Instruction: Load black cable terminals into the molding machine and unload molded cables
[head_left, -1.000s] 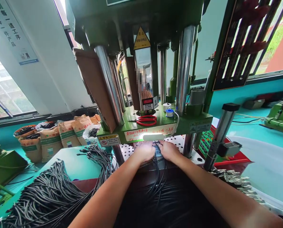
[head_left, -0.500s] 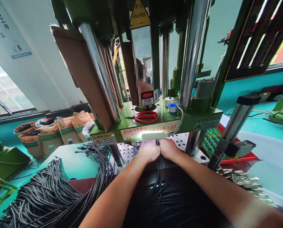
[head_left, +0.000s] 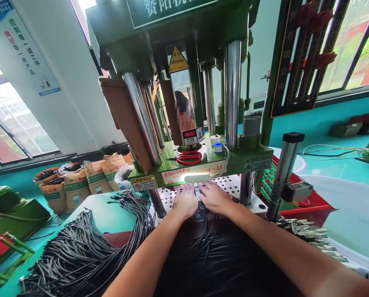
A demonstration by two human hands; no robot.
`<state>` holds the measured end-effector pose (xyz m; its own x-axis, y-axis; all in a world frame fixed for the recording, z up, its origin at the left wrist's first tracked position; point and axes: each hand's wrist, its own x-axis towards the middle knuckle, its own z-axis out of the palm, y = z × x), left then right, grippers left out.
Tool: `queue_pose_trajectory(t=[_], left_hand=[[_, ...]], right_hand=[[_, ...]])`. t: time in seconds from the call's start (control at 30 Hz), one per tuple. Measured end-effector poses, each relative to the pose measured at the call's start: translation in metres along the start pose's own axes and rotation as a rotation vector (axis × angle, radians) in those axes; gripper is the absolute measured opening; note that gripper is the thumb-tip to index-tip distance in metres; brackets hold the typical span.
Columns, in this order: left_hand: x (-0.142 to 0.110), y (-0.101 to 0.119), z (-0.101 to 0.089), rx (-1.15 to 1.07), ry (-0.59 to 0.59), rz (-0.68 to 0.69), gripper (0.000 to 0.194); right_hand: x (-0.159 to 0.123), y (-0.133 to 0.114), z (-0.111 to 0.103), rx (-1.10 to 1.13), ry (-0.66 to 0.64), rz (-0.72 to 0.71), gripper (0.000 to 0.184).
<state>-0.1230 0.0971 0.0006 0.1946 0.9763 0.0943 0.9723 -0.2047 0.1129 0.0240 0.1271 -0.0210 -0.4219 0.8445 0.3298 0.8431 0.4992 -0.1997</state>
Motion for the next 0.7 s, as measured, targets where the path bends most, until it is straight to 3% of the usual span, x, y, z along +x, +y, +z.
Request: queue_pose_trajectory(t=[0.47,0.6,0.7], left_hand=[[0.016,0.002,0.020,-0.054,0.038,-0.096,0.055],[0.016,0.006,0.014,-0.053,0.024,-0.138,0.053],[0.018,0.010,-0.001,-0.056,0.003,-0.148,0.051]], right_hand=[[0.006,0.004,0.012,-0.018,-0.076,0.041,0.046],[0.009,0.000,0.005,-0.026,-0.090,0.034,0.039],[0.017,-0.008,-0.010,-0.039,-0.085,0.026,0.037]])
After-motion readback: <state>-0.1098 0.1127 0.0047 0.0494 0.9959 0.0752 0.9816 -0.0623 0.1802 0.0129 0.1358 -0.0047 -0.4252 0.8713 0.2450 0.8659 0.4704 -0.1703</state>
